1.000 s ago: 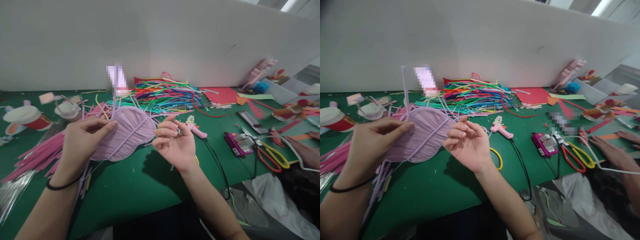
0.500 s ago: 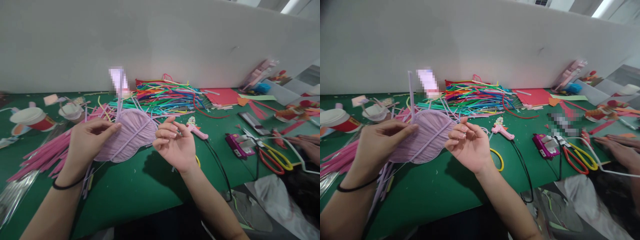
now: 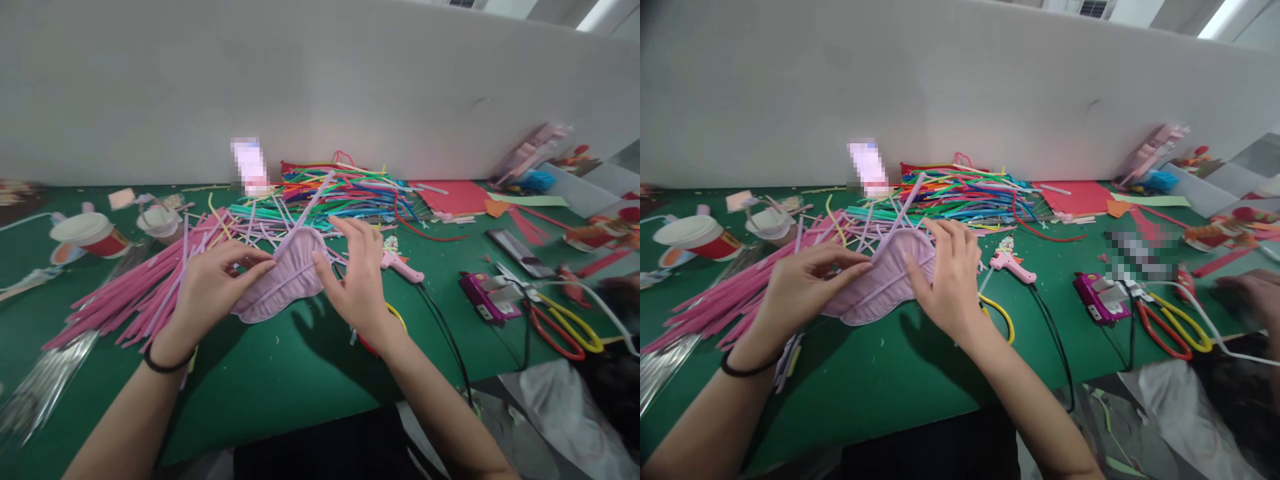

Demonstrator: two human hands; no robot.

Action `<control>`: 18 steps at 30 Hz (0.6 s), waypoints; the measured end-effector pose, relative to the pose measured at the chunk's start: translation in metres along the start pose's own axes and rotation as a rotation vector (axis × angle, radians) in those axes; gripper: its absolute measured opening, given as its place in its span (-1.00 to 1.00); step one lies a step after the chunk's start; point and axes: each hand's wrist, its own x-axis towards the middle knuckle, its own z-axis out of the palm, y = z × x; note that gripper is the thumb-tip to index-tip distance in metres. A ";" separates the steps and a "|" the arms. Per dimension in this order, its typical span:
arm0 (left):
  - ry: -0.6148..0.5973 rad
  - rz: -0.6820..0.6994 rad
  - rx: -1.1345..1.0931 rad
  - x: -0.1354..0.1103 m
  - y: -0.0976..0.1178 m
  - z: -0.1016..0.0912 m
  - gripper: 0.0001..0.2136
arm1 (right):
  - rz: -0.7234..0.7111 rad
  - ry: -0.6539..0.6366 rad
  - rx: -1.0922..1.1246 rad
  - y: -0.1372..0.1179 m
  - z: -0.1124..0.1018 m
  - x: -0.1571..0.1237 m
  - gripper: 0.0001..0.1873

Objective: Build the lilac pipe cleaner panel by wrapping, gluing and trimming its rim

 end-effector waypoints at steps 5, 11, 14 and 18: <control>-0.118 -0.111 -0.053 -0.004 0.000 -0.003 -0.74 | -0.031 -0.089 -0.189 0.021 0.008 0.005 -0.49; -0.209 -0.237 -0.149 -0.015 0.006 -0.010 -0.65 | -0.046 -0.251 -0.075 0.027 0.010 0.011 -0.41; -0.174 -0.261 -0.186 -0.026 0.007 -0.008 -0.65 | -0.014 -0.270 0.042 0.025 0.009 0.014 -0.49; -0.018 -0.285 -0.186 -0.045 0.004 -0.004 -0.65 | 0.017 -0.254 0.114 0.024 0.011 0.016 -0.60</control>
